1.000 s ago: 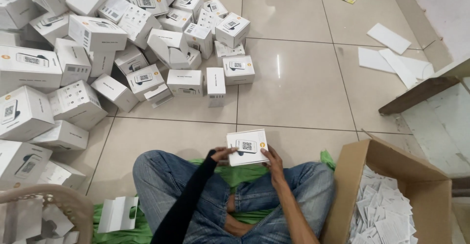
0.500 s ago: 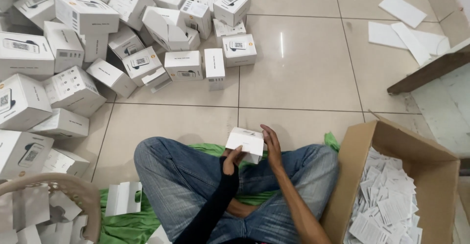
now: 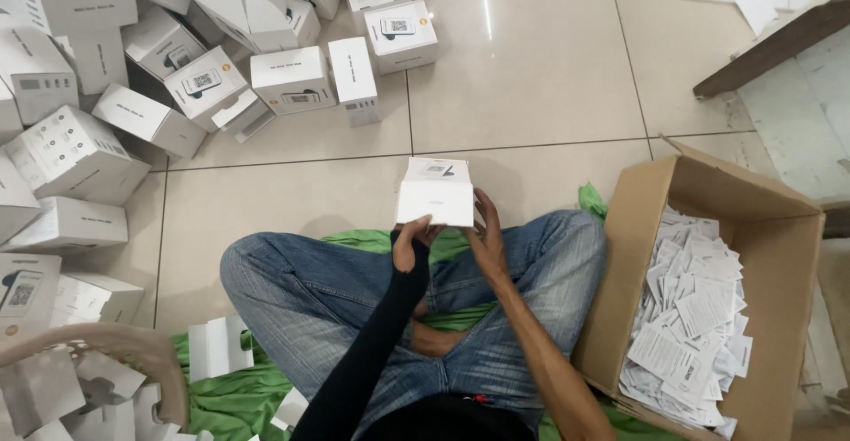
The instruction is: The person packs small electronic devices into individual product boxes while sitting on the floor.
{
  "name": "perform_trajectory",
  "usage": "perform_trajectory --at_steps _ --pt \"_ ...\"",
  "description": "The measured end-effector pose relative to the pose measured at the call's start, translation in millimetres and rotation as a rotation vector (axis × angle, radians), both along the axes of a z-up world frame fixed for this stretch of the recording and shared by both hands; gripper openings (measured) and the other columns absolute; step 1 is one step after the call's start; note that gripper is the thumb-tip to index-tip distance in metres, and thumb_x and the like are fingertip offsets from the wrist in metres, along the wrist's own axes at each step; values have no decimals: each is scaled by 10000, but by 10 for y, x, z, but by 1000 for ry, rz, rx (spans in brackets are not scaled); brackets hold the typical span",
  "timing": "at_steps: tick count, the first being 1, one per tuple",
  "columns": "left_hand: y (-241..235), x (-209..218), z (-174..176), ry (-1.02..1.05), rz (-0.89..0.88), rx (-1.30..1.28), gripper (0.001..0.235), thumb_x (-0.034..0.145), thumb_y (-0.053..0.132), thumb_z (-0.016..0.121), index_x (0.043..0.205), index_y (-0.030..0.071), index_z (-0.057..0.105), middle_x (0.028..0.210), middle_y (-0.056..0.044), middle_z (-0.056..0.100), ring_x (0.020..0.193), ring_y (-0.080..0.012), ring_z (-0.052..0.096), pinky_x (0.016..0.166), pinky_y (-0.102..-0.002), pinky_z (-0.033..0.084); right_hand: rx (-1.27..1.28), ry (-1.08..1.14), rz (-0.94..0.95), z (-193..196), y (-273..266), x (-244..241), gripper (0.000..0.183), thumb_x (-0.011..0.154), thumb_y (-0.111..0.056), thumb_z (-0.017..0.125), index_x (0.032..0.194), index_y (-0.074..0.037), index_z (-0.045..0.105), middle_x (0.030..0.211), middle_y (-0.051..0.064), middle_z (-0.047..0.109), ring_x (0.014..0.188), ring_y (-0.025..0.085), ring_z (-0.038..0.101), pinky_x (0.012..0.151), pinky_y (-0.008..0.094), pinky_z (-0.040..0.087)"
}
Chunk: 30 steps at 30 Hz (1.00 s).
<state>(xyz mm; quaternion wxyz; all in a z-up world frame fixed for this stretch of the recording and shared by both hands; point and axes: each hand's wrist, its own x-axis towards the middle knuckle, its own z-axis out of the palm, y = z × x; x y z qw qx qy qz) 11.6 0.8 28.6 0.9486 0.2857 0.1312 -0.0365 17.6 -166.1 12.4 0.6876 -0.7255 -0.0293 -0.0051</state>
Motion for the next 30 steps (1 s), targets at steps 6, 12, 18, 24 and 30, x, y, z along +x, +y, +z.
perform_trajectory --at_steps 6,12,18,24,30 --pt "214 812 1052 -513 -128 815 717 996 267 623 1606 42 320 1693 -190 269 1578 -305 270 1261 -491 285 -298 -1 3 -41 -10 -33 480 1038 -138 556 1511 -112 480 1578 159 433 1433 313 479 1017 431 542" --pt "348 791 -426 -738 -320 1945 1004 733 298 762 1578 -45 341 1654 -270 204 1532 -449 192 1213 -602 155 -378 72 43 378 -162 -183 450 1030 -178 567 1476 -132 527 1537 99 493 1305 279 628 1061 403 547" --pt "406 664 -346 -814 -300 1911 571 868 155 664 1428 63 600 1693 -217 330 1590 -413 297 1293 -588 247 -604 -215 -178 1266 -1407 -658 264 1031 -111 637 1289 -87 688 1406 102 632 1330 307 600 1114 428 475" --pt "110 486 250 -781 -213 1842 609 945 157 651 1536 70 529 1696 -242 314 1584 -471 254 1267 -603 239 -706 -2 -670 934 -3236 -970 287 966 -78 648 1249 -89 695 1325 79 650 1179 274 659 1031 398 541" --pt "-319 367 228 -796 -197 1800 639 933 139 640 1549 68 488 1695 -230 325 1593 -458 254 1275 -621 236 -1144 206 -669 40 -4133 -984 902 784 -421 876 1487 -9 488 1486 289 429 1311 453 444 1035 590 411"
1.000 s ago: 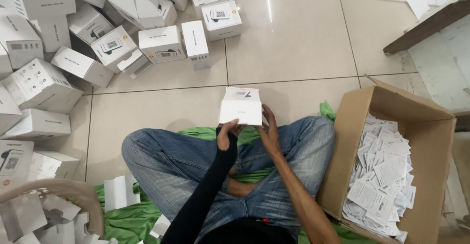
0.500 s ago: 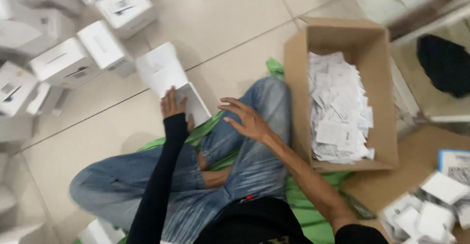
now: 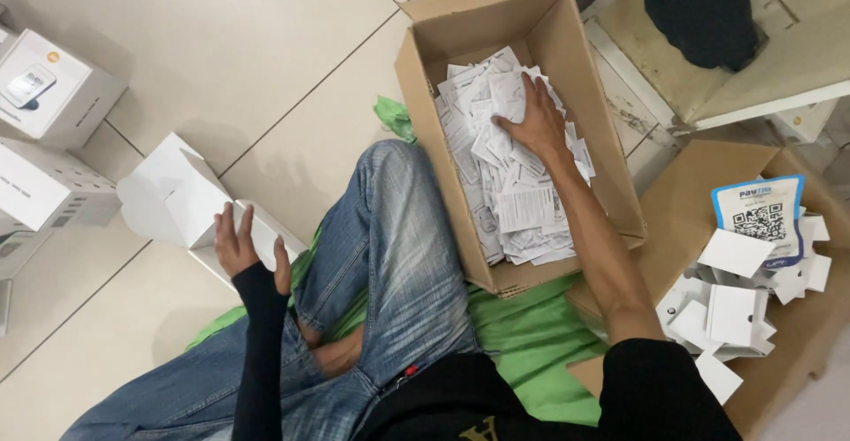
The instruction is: The person packs small electronic devices into individual product boxes while sitting on the floor.
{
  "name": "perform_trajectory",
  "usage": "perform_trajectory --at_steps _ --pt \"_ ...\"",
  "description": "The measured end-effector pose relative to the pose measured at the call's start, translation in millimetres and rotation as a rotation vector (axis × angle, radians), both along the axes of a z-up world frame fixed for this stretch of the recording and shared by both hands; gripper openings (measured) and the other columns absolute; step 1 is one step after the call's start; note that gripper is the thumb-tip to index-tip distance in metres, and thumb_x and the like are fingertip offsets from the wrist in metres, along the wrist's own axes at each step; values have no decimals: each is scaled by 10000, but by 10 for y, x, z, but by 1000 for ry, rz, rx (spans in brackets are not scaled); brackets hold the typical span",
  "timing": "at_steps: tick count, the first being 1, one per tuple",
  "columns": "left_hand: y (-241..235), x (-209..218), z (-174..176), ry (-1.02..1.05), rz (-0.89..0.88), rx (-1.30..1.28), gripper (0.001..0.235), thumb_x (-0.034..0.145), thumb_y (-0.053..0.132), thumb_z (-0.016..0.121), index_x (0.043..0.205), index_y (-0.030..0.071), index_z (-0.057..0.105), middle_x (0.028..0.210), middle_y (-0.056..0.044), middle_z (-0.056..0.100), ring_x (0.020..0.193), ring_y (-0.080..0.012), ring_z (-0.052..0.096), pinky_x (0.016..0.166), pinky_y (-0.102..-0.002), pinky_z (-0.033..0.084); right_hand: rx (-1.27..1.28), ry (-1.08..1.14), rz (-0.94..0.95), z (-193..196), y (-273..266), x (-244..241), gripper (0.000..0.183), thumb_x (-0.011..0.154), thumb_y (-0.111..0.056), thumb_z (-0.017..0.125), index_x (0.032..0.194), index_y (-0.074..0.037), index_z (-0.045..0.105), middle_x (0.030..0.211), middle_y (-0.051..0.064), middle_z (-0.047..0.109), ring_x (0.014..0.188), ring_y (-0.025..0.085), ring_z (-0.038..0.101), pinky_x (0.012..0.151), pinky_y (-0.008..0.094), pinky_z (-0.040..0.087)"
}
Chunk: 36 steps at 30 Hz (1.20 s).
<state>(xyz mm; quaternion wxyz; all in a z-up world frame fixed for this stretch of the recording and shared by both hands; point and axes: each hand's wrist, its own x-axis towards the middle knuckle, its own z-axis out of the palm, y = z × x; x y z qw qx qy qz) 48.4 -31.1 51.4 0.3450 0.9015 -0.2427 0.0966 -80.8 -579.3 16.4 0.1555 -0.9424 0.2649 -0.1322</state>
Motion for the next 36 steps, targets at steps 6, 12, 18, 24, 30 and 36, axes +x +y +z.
perform_trajectory --at_steps 6,12,18,24,30,36 --pt "-508 -128 209 91 -131 -58 605 927 105 617 1521 79 505 1615 -197 427 1535 -383 370 1251 -560 288 139 262 -109 177 96 89 874 776 -457 835 1497 -77 518 1512 194 476 1324 390 491 1035 560 447" --pt "-794 -274 310 140 -215 -94 525 943 72 586 1467 79 555 1565 -154 488 1510 -367 412 1233 -531 317 62 43 46 -50 -43 12 406 880 -299 778 1209 -62 755 1178 118 763 1077 313 714 949 424 582" --pt "-1148 -430 706 361 -316 -355 415 975 88 557 1386 72 608 1442 -174 597 1376 -330 572 1170 -454 430 1016 -635 -30 1008 566 -139 290 1018 -166 761 1223 34 717 1049 90 752 910 119 693 824 261 551" --pt "-1813 -411 466 1632 -654 -899 573 953 488 491 1343 84 610 1237 -138 742 1061 -219 756 916 -330 600 835 -488 185 1431 1239 -456 208 952 -58 748 1159 -47 734 1076 72 732 1020 165 692 915 314 579" --pt "-2174 -563 -527 1467 -481 -875 362 997 229 656 1224 -52 663 1062 -147 759 895 -213 740 776 -334 593 537 -120 711 1695 1702 -588 323 765 23 761 1058 -108 793 1176 61 753 1235 235 650 1078 390 518" --pt "-2175 -549 -86 1500 -511 -778 352 983 242 658 1210 -27 683 1051 -138 756 876 -210 736 761 -336 590 764 -251 402 1672 1625 -655 317 845 -73 794 1155 -96 736 1261 76 655 1144 212 656 986 360 539"
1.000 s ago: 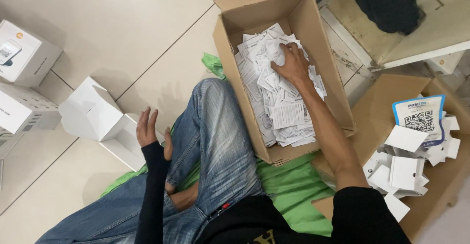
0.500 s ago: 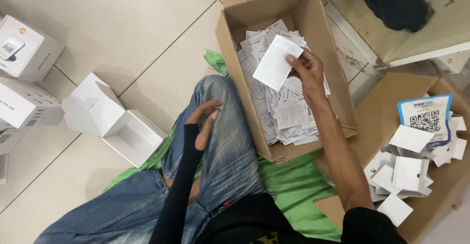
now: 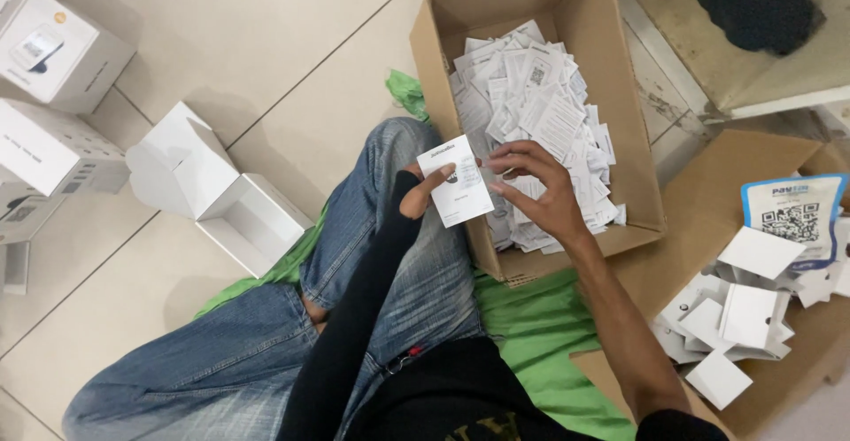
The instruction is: The person packs small electronic devices into individual product boxes while sitting on the floor.
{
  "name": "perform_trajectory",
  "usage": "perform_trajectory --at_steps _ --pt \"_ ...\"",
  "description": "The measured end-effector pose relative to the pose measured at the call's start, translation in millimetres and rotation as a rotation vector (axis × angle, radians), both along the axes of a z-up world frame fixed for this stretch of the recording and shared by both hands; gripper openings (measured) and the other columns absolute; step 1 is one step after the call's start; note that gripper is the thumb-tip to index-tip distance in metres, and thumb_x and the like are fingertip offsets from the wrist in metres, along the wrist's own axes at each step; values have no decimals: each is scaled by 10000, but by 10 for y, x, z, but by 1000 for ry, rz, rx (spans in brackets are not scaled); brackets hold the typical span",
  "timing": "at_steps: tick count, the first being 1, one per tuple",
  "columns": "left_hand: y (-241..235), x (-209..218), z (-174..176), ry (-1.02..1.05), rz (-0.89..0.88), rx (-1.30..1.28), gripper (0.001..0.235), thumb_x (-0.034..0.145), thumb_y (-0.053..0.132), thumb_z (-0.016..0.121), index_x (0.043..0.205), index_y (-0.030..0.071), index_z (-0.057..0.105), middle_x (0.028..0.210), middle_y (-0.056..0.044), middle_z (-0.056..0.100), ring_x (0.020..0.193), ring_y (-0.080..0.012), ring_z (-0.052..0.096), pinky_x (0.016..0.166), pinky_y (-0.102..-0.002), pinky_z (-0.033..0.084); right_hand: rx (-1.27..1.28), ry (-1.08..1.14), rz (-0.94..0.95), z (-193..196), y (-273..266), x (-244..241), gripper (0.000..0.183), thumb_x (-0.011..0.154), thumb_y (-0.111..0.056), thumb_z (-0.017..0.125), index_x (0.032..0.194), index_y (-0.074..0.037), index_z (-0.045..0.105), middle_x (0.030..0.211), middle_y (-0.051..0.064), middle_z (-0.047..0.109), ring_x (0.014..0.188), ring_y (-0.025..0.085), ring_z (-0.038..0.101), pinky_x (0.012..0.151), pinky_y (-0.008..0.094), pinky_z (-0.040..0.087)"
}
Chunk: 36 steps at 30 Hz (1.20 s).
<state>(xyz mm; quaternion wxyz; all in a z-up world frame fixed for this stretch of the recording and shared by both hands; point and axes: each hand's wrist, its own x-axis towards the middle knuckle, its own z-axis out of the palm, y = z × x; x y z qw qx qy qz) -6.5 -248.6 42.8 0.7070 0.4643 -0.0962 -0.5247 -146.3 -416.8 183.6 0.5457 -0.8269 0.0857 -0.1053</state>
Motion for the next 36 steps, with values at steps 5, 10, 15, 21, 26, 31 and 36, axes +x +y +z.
perform_trajectory --at_steps 5,10,15,21,26,31,36 --pt "31 -93 21 -216 31 118 402 917 219 777 1196 -62 708 1056 -152 783 914 -217 757 803 -337 594 -82 113 -220 -258 -319 60 295 934 -108 762 1228 -103 741 1260 75 657 1082 221 684 893 334 582" --pt "212 -154 102 -213 91 188 445 865 177 811 1224 -18 634 1056 -140 778 911 -222 765 823 -355 617 -568 182 -327 -1254 -1263 -143 666 826 -339 867 1372 -7 677 1382 195 592 1225 352 619 974 419 538" --pt "448 -139 32 -192 206 163 432 858 161 799 1229 14 635 1060 -157 773 910 -232 765 829 -374 626 -408 598 -243 -925 -1322 -119 852 734 -511 877 1412 -69 612 1462 181 572 1333 340 558 1103 426 443" --pt "480 -113 -152 -235 215 164 464 860 158 802 1252 2 607 1058 -159 766 900 -232 762 822 -374 630 -518 168 -306 -1321 -1859 424 607 929 -214 806 1465 -45 577 1497 196 556 1395 352 510 1159 441 413" --pt "589 -90 41 -228 243 182 514 837 140 799 1278 6 570 1045 -162 762 875 -230 765 776 -369 640 -628 188 -189 -1533 -2072 893 689 799 -58 802 1449 -45 574 1357 211 572 1336 418 482 1131 521 361" --pt "756 -108 -122 -223 311 170 443 881 143 775 1264 -10 612 1057 -160 765 884 -223 765 789 -355 634 -868 85 -165 -1245 -1977 904 223 982 -61 777 1197 -117 771 1154 68 688 1196 291 638 1106 487 457" --pt "768 -109 38 -157 279 158 374 892 137 761 1222 2 649 1042 -150 773 872 -223 762 789 -349 624 -344 -209 -324 -78 -1106 738 246 1082 -31 722 1326 -61 738 1191 97 631 1036 136 704 824 254 635"
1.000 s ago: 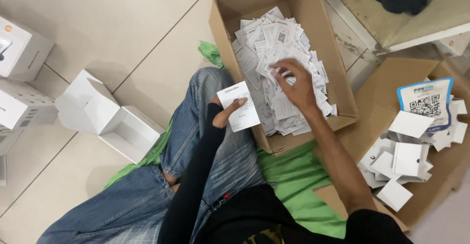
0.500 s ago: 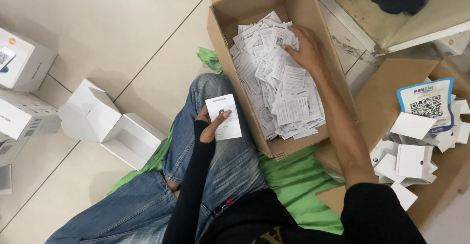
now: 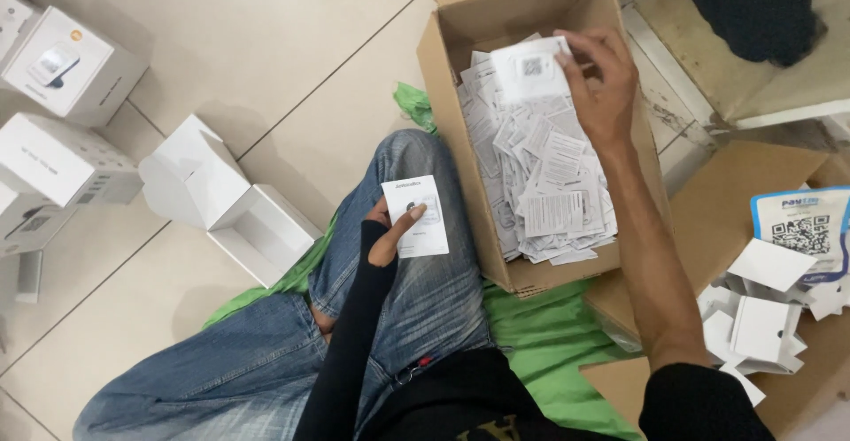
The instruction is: The person packs small electronic devices into individual product boxes while sitting on the floor.
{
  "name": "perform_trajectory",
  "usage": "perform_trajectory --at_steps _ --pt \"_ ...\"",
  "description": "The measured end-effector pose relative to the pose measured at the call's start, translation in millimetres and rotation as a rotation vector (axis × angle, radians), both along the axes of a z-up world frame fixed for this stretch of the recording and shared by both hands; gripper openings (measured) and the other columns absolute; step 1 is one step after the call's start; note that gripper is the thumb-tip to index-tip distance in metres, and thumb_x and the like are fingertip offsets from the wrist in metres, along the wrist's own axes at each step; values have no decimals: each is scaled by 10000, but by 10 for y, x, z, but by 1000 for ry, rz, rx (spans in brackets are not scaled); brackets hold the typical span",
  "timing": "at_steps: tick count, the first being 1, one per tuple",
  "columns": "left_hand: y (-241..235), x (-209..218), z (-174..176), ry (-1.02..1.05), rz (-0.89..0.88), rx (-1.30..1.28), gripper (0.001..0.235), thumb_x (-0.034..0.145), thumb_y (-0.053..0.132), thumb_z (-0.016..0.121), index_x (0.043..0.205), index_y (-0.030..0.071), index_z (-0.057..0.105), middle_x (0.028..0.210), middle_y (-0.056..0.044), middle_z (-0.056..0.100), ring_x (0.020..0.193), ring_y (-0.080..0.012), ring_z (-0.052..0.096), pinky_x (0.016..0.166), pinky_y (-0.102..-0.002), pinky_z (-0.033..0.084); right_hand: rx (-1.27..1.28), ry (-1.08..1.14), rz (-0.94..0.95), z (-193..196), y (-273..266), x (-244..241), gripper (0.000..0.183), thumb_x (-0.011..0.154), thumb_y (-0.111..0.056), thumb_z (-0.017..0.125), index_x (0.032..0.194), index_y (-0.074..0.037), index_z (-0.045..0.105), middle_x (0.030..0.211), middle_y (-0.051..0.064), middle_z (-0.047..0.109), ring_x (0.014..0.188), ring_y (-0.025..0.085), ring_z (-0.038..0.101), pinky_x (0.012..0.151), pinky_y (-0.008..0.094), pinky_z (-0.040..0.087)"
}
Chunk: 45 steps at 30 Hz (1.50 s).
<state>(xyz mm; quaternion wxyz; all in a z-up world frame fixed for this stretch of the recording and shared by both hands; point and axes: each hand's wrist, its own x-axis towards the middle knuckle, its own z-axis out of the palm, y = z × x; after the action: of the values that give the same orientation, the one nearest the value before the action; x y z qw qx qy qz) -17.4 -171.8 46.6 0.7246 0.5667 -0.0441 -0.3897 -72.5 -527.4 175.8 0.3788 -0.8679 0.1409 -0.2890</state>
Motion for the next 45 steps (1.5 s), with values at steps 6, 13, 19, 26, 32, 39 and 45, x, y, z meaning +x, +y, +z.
perform_trajectory --at_steps 6,13,19,26,32,39,45 --pt "231 20 154 116 181 -273 418 916 172 759 1278 15 619 1134 -108 759 1017 -182 746 890 -314 597 341 358 344 0 1439 211 257 916 -135 805 1165 -78 778 1009 78 787 746 103 673 637 243 546" --pt "1175 -49 -154 124 384 64 438 939 152 770 1289 -87 658 1111 -209 758 958 -265 738 833 -343 600 397 513 831 -610 2628 794 270 941 -178 673 1170 -74 770 1002 47 796 869 110 745 725 294 603" --pt "1647 11 -484 78 680 -4 545 895 113 766 1375 -2 536 1157 -172 719 1005 -222 715 870 -322 588 795 269 685 -1018 3477 789 471 1118 -350 497 1514 -97 534 1489 123 614 1216 227 622 1053 348 537" --pt "1773 575 -830 -102 686 2 626 866 35 741 1428 19 466 1159 -169 696 1010 -213 701 864 -324 591 813 354 813 -1215 3672 923 771 1103 -523 386 1688 -186 14 1739 173 199 1575 353 267 1254 535 266" --pt "1834 1124 -1407 -151 769 73 499 864 26 705 1306 -12 476 1198 -213 641 1049 -253 667 897 -347 574 833 425 599 -1422 3469 1058 742 1065 -560 384 1655 -173 154 1685 161 314 1470 367 455 1193 527 380" --pt "1242 1241 -1373 111 926 201 885 813 350 758 1491 -20 325 1422 -240 484 1274 -329 531 1048 -411 439 757 449 658 -1652 3425 940 647 1087 -484 435 1601 -100 350 1638 182 396 1484 342 434 1213 501 385" --pt "1081 934 -991 -372 1080 328 896 910 293 691 1617 -6 228 1634 -273 267 1494 -385 344 1207 -450 330 600 343 655 -1558 3483 863 524 1058 -193 477 1561 -60 417 1596 161 452 1424 310 500 1168 411 415"
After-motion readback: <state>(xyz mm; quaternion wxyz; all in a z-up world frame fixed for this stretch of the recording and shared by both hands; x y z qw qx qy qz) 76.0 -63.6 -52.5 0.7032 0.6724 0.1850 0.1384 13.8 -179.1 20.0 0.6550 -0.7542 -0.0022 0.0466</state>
